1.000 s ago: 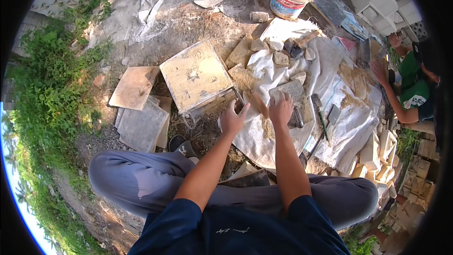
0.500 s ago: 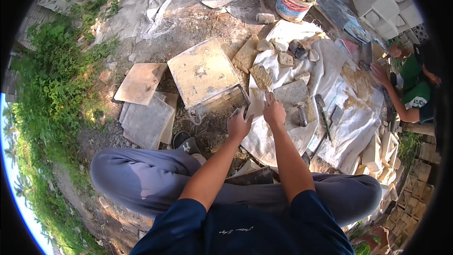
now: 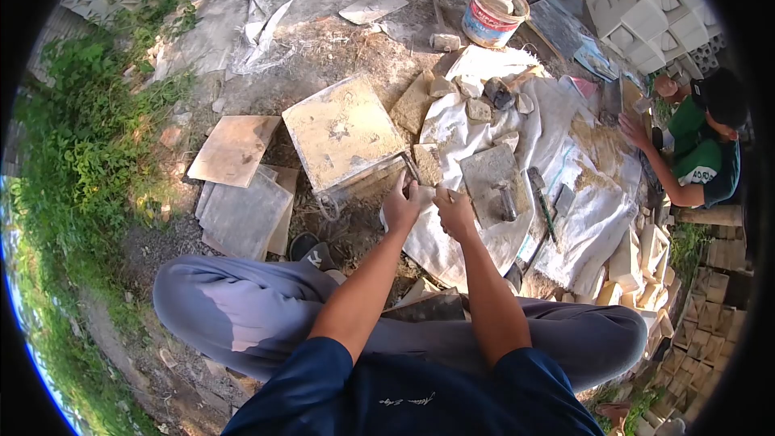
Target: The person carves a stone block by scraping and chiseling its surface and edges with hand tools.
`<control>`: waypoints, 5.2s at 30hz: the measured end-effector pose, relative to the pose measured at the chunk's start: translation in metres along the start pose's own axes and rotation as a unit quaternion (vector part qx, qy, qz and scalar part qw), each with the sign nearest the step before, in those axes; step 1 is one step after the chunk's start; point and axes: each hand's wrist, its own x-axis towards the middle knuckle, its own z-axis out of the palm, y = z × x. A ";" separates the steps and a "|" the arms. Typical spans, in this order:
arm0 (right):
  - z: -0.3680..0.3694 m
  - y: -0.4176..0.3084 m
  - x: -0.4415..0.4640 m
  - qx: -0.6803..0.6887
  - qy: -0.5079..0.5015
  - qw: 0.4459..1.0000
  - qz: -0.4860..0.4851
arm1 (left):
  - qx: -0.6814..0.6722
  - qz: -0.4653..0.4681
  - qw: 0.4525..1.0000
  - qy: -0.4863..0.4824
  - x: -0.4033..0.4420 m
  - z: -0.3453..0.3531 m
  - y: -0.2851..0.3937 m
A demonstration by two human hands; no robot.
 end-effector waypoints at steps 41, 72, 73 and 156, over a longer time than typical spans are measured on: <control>-0.126 0.073 0.035 -0.127 0.325 0.932 -0.095 | 0.102 0.355 0.929 0.028 -0.010 0.005 0.051; -0.220 0.008 0.025 -0.188 0.394 0.894 -0.095 | -0.043 0.224 0.960 0.164 -0.005 -0.032 0.081; -0.216 -0.022 0.013 -0.179 0.340 0.917 -0.108 | -0.049 0.226 0.959 0.164 -0.003 -0.035 0.087; 0.194 -0.273 0.032 0.220 -0.324 0.805 -0.446 | -0.237 -0.199 0.902 0.302 0.112 -0.183 -0.035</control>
